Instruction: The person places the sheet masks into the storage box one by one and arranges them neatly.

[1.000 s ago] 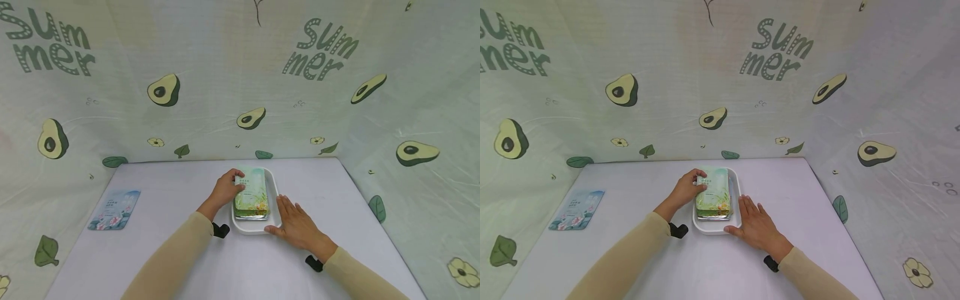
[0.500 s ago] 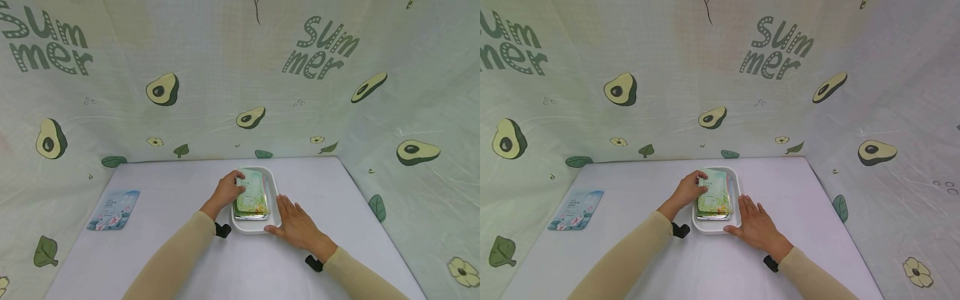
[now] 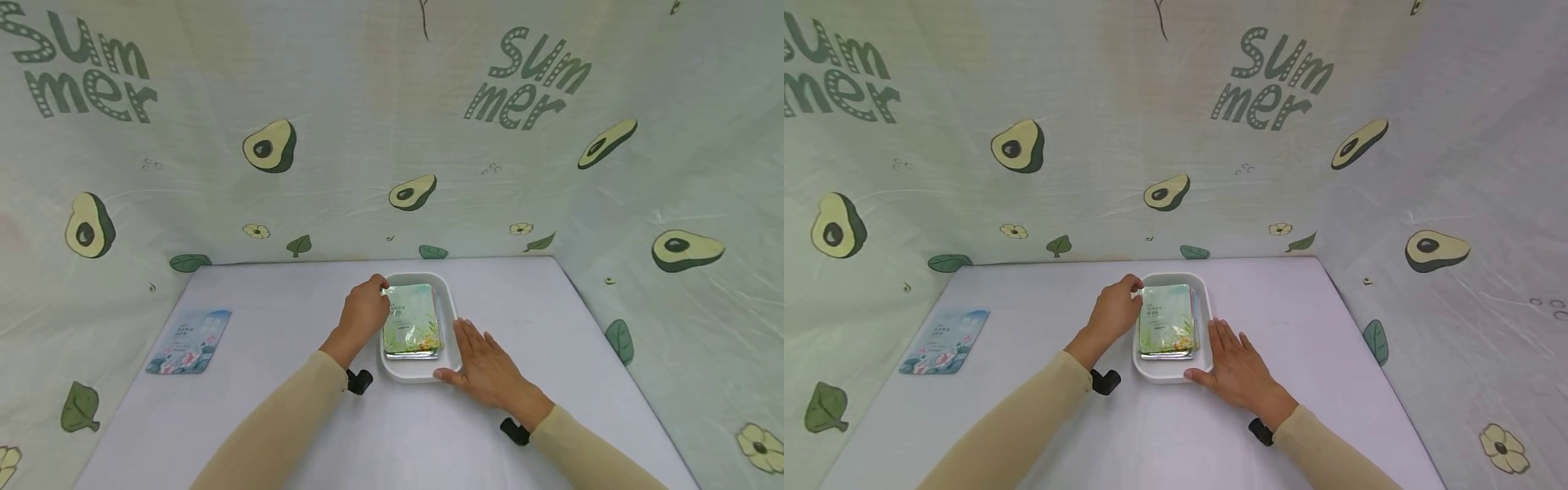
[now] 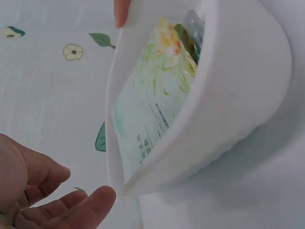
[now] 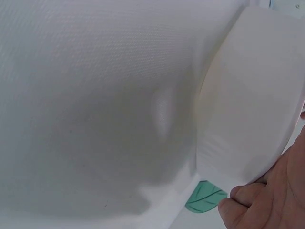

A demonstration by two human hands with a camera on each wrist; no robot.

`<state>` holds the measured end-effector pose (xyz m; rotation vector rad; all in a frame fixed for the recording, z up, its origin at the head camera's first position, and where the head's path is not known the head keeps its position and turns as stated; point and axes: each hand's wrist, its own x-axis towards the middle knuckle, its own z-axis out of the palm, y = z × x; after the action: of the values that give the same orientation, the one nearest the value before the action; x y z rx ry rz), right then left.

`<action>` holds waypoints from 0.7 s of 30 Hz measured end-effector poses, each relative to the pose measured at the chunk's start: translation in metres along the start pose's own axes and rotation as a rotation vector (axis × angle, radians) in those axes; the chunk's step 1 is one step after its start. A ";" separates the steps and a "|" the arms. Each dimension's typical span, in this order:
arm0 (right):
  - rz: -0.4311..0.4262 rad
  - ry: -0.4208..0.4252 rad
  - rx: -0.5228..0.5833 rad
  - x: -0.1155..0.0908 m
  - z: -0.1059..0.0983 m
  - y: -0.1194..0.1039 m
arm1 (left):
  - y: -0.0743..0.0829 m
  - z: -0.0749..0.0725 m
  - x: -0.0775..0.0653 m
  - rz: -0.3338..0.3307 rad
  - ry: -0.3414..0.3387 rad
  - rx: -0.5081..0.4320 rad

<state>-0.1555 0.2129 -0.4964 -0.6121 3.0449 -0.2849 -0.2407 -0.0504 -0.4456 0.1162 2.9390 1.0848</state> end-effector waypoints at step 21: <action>-0.005 -0.005 -0.006 0.000 0.002 -0.001 | -0.251 -0.124 -0.083 0.111 0.188 0.475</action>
<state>-0.1552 0.2117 -0.4983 -0.6193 3.0414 -0.2737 -0.1792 -0.3272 -0.5157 0.1890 3.3361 0.3989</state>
